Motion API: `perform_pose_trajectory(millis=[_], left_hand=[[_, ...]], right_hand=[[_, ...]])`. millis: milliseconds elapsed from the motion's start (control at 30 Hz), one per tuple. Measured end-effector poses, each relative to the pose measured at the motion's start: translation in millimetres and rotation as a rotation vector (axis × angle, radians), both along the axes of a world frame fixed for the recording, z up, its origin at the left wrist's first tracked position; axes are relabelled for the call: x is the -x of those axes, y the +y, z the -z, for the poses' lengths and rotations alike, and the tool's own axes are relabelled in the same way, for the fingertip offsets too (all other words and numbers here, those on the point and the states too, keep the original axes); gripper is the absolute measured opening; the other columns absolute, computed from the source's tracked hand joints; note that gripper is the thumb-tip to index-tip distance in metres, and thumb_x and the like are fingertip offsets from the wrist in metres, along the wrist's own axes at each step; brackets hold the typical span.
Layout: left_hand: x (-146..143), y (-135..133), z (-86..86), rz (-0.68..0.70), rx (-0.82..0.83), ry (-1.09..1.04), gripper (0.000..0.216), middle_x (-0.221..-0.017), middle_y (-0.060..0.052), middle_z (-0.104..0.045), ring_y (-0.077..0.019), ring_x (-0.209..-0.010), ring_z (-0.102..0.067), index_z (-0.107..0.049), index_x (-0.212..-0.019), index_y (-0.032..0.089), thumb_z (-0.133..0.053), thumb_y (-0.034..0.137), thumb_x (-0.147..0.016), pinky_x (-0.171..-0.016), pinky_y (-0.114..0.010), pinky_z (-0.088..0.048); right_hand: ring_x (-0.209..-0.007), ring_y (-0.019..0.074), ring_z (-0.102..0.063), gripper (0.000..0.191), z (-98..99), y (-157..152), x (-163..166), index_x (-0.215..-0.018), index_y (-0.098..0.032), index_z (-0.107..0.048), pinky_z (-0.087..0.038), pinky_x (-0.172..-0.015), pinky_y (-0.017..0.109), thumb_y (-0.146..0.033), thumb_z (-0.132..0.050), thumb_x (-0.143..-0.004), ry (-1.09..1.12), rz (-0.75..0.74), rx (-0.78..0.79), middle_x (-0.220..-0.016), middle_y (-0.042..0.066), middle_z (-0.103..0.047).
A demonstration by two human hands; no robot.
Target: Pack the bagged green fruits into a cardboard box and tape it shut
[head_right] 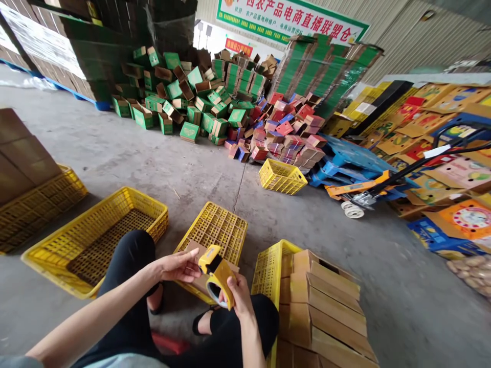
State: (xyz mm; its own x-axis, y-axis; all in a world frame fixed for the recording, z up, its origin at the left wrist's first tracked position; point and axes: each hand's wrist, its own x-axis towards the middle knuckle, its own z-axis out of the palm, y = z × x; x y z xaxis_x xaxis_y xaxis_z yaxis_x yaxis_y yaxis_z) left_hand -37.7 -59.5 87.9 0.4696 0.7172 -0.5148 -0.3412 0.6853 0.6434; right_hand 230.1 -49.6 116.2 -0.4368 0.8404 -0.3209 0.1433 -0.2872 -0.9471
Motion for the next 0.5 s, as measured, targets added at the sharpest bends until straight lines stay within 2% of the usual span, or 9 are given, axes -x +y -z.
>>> perform_pose_trajectory(millis=[67,167,267,367,500], left_hand=[[-1,0,-2.5,-0.005,0.071,-0.079,0.073,-0.09,-0.007,-0.076,-0.0203,-0.089,-0.073,-0.074,-0.094,0.016,-0.084,0.081,-0.062,-0.078,-0.029,-0.057],[2,3,-3.8,-0.014,0.094,-0.11,0.062,-0.092,-0.006,-0.078,-0.0176,-0.081,-0.073,-0.076,-0.095,0.015,-0.096,0.063,-0.06,-0.07,-0.025,-0.056],[7,5,-3.9,-0.022,0.076,-0.095,0.059,-0.093,-0.009,-0.079,-0.0181,-0.08,-0.074,-0.079,-0.096,0.013,-0.103,0.048,-0.055,-0.067,-0.024,-0.056],[9,4,-1.2,-0.03,0.05,-0.066,0.058,-0.089,-0.008,-0.079,-0.018,-0.077,-0.073,-0.08,-0.093,0.014,-0.104,0.045,-0.051,-0.065,-0.024,-0.054],[8,2,6.0,-0.054,-0.006,0.01,0.054,-0.074,-0.002,-0.075,-0.013,-0.064,-0.067,-0.078,-0.081,0.014,-0.103,0.047,-0.046,-0.059,-0.021,-0.05]], right_hand=[[-0.039,0.0145,-0.048,0.075,-2.9,1,-4,-0.086,-0.024,-0.068,-0.038,-0.042,0.029,-0.096,-0.064,-0.067,-0.071,-0.019,-0.009,-0.047,-0.002,-0.058],[-0.037,0.0132,-0.048,0.078,-9.1,0,-7,-0.089,-0.02,-0.068,-0.034,-0.039,0.027,-0.095,-0.067,-0.067,-0.123,-0.035,-0.018,-0.049,0.001,-0.061],[-0.042,0.0138,-0.055,0.075,-17.5,-2,-8,-0.094,-0.017,-0.069,-0.039,-0.042,0.024,-0.088,-0.072,-0.071,-0.128,-0.039,-0.014,-0.054,0.002,-0.065],[-0.049,0.0161,-0.063,0.069,-24.5,-2,-9,-0.097,-0.016,-0.07,-0.045,-0.046,0.024,-0.081,-0.076,-0.073,-0.139,-0.063,-0.008,-0.06,0.003,-0.068],[-0.056,0.0202,-0.07,0.064,-26.5,-2,-9,-0.092,-0.016,-0.069,-0.051,-0.05,0.026,-0.076,-0.077,-0.074,-0.168,-0.136,-0.024,-0.068,0.006,-0.073]])
